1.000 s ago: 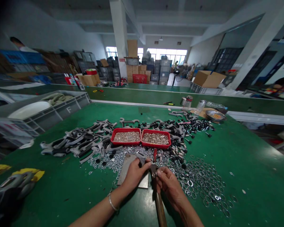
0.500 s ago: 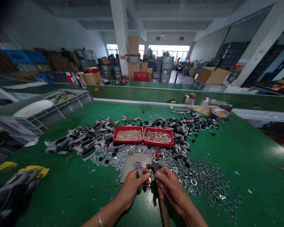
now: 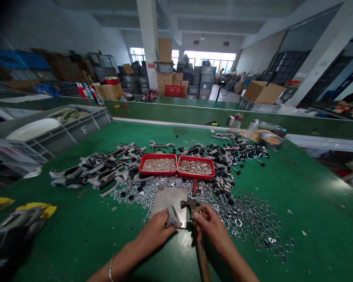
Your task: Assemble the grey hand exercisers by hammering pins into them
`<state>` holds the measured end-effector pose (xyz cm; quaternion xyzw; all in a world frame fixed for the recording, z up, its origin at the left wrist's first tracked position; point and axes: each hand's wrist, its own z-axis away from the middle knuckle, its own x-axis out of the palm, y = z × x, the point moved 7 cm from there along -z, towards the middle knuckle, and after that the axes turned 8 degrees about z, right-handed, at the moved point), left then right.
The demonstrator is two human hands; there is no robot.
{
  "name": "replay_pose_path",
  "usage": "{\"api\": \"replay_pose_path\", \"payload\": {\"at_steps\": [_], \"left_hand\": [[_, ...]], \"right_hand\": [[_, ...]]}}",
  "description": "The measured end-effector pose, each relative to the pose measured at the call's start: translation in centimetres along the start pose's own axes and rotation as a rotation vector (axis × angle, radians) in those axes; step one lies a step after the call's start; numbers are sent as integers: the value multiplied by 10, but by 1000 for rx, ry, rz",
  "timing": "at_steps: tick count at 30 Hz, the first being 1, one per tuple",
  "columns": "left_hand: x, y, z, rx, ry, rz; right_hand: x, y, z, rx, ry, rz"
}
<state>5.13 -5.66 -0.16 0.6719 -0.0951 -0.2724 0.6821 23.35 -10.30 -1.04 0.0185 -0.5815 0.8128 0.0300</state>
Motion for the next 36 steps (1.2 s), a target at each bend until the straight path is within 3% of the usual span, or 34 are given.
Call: {"api": "replay_pose_path", "payload": {"at_steps": [3, 5, 8, 9, 11, 14, 16, 19, 23, 27, 30, 32, 36], "left_hand": [[-18, -5, 12, -61, -22, -229], [-5, -2, 25, -105, -238, -80], [38, 11, 53, -193, -698, 309], [46, 14, 56, -199, -734, 363], [42, 11, 48, -150, -559, 316], [9, -2, 34, -96, -181, 183], [-11, -7, 33, -79, -94, 189], [-22, -5, 36, -54, -99, 335], [-9, -8, 38, -90, -84, 437], [6, -14, 36, -85, -2, 473], [12, -17, 37, -88, 25, 617], [18, -15, 42, -117, -39, 646], [33, -5, 64, -185, -387, 500]], "right_hand": [[-15, -21, 4, -166, 98, 283], [-13, -29, 8, -218, 106, 339], [9, -25, 14, -205, 76, 236], [18, -22, 16, -194, 63, 195], [29, -17, 20, -197, 75, 186], [23, -13, 25, -215, 182, 324], [12, -9, 27, -186, 229, 338], [12, 1, 26, -113, 226, 155], [38, 6, 26, -88, 255, -47], [60, 3, 30, -136, 309, -65], [65, 3, 31, -173, 313, -6], [64, 4, 30, -195, 297, 62], [71, 4, 28, -254, 147, 142]]}}
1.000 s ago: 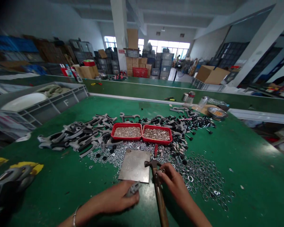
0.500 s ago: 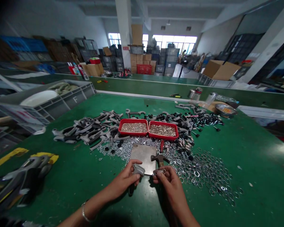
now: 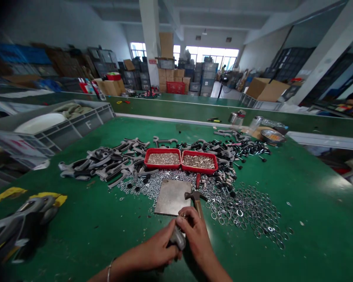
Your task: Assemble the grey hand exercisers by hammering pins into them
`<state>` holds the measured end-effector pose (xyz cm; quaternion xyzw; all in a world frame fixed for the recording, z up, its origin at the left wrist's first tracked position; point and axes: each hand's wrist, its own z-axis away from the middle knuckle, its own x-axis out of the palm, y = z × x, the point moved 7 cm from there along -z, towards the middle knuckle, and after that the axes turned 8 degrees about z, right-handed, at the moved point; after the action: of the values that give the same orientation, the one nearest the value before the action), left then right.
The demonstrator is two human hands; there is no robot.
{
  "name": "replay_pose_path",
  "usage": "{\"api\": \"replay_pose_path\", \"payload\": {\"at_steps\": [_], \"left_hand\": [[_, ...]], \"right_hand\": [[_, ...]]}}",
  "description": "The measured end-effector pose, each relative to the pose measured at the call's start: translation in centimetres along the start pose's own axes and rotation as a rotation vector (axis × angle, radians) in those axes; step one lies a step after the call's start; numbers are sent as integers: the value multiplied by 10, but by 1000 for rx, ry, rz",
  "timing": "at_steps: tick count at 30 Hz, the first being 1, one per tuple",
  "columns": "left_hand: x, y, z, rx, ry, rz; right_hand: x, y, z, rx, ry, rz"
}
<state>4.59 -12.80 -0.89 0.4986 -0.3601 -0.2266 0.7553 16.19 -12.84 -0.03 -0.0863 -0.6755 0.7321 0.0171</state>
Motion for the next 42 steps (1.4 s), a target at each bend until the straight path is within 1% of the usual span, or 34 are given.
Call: {"api": "replay_pose_path", "payload": {"at_steps": [1, 2, 3, 4, 5, 6, 7, 8, 9, 10, 12, 13, 14, 15, 16, 18, 19, 20, 22, 24, 26, 27, 29, 30, 32, 34, 36, 37, 38, 39, 40, 41, 42], "left_hand": [[5, -2, 4, -29, -77, 14], [8, -3, 7, -48, -127, 62], [8, -6, 9, -60, -141, 124], [5, -9, 9, -63, -104, 188], [-2, -12, 7, -50, -18, 246], [-13, -13, 5, -18, 101, 291], [-24, -13, 4, 28, 220, 324], [-33, -11, 3, 78, 316, 344], [-40, -8, 2, 112, 371, 351], [-44, -4, -1, 122, 384, 337], [-45, 3, -8, 96, 345, 242], [-45, 6, -12, 80, 334, 176], [-45, 9, -15, 78, 348, 109], [-46, 12, -17, 92, 389, 46], [-47, 16, -18, 123, 451, -7], [-46, 25, -18, 201, 557, -83], [-43, 31, -18, 243, 574, -107], [-39, 36, -18, 287, 571, -122], [-30, 46, -18, 370, 541, -139], [-27, 51, -17, 410, 546, -168], [-29, 48, -16, 404, 577, -211], [-30, 44, -15, 392, 588, -232], [-33, 37, -15, 372, 604, -267], [-34, 35, -15, 364, 613, -278], [-35, 33, -14, 343, 632, -280], [-33, 35, -14, 325, 614, -256], [-30, 40, -15, 310, 555, -216], [-29, 41, -15, 306, 533, -195], [-29, 42, -15, 300, 521, -176], [-31, 41, -16, 290, 518, -156], [-33, 39, -17, 275, 521, -137], [-36, 36, -18, 259, 525, -121], [-38, 34, -20, 244, 527, -109]], "right_hand": [[3, 0, 0, -2, -61, -11], [5, 1, 1, 5, -128, -17], [4, 2, 2, 12, -185, -6], [-1, 4, 3, 8, -214, 42], [-11, 6, 2, -17, -204, 139], [-26, 8, 2, -60, -158, 285], [-44, 10, 1, -114, -81, 466], [-63, 13, 1, -165, 3, 662], [-79, 16, 1, -208, 66, 848], [-92, 20, 1, -242, 96, 1009], [-109, 27, -1, -293, 85, 1223], [-113, 28, -2, -317, 69, 1270], [-114, 27, -4, -338, 59, 1273], [-114, 23, -5, -350, 64, 1227], [-112, 17, -7, -349, 79, 1133], [-103, 6, -9, -263, 110, 826], [-95, 4, -10, -182, 101, 627], [-83, 4, -10, -89, 76, 416], [-50, 7, -9, 82, -5, 25], [-18, 7, -7, 182, -91, -256], [4, 8, -6, 244, -165, -412], [11, 9, -6, 269, -197, -460], [17, 12, -5, 294, -233, -493], [16, 13, -5, 285, -238, -470], [9, 14, -6, 212, -211, -328], [-1, 7, -7, 37, -134, -42], [-6, -9, -4, -249, -43, 289], [-5, -19, 0, -408, -12, 435], [-2, -26, 5, -551, 5, 558], [1, -31, 9, -659, 9, 661], [2, -32, 10, -716, -9, 755], [1, -29, 9, -725, -53, 847], [-5, -24, 5, -692, -104, 936]]}}
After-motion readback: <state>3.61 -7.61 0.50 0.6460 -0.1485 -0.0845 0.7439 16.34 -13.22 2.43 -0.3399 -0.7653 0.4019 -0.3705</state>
